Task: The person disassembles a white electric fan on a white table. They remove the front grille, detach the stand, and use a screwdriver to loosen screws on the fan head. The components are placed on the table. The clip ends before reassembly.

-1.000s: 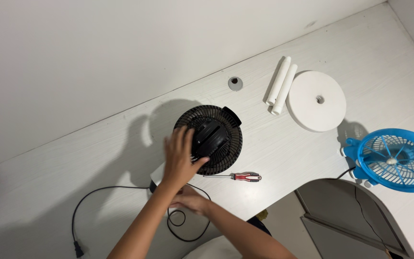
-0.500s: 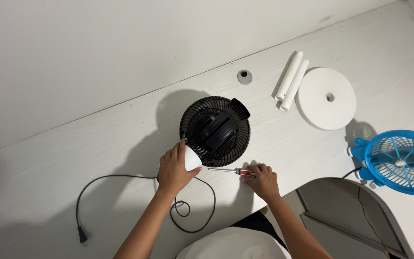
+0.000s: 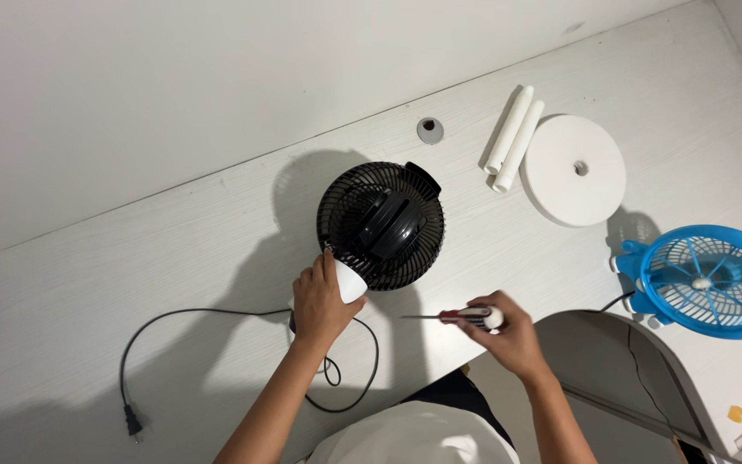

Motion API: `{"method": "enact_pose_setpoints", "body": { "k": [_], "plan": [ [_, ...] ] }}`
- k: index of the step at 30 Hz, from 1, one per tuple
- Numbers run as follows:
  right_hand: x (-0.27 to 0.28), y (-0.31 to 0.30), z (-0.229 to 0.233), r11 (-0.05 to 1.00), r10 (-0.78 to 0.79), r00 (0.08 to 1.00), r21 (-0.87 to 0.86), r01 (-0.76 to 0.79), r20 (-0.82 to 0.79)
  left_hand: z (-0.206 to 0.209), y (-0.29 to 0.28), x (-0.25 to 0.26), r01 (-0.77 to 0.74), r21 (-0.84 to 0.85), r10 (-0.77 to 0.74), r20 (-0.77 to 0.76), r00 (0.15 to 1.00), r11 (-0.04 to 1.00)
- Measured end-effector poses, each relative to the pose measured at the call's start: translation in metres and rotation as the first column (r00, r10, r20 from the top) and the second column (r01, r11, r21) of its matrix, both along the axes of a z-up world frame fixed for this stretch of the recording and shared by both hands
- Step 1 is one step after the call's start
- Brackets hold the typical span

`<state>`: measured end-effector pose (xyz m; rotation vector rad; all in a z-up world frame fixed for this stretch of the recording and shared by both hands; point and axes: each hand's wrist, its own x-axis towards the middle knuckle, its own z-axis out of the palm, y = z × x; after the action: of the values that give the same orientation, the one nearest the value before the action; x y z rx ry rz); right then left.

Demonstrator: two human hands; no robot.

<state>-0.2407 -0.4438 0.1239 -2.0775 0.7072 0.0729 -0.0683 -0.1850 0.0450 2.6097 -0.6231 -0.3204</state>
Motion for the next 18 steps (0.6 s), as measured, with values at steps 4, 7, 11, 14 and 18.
{"method": "enact_pose_setpoints", "body": {
  "k": [4,7,11,14,18],
  "plan": [
    [0.005,0.011,0.036,1.000,-0.027,0.918,0.020,0.021,0.395,0.001,-0.001,-0.005,-0.018,-0.001,0.018,-0.029,0.999,1.000],
    [0.013,0.026,0.042,0.995,-0.095,0.883,0.061,0.075,0.459,-0.001,-0.004,-0.009,-0.020,0.016,0.020,-0.018,1.000,1.000],
    [0.031,0.041,0.040,0.993,-0.027,0.901,-0.093,0.074,0.432,-0.002,-0.008,-0.013,-0.036,0.012,0.036,-0.040,0.999,0.999],
    [0.044,0.049,0.037,0.988,-0.019,0.929,-0.134,0.073,0.368,-0.004,-0.012,-0.020,-0.057,0.015,0.058,-0.040,0.998,0.998],
    [0.051,0.060,0.040,0.980,0.146,0.909,-0.185,-0.078,0.391,-0.005,-0.013,-0.024,-0.082,-0.004,0.082,-0.042,0.996,0.997]
  ]
}}
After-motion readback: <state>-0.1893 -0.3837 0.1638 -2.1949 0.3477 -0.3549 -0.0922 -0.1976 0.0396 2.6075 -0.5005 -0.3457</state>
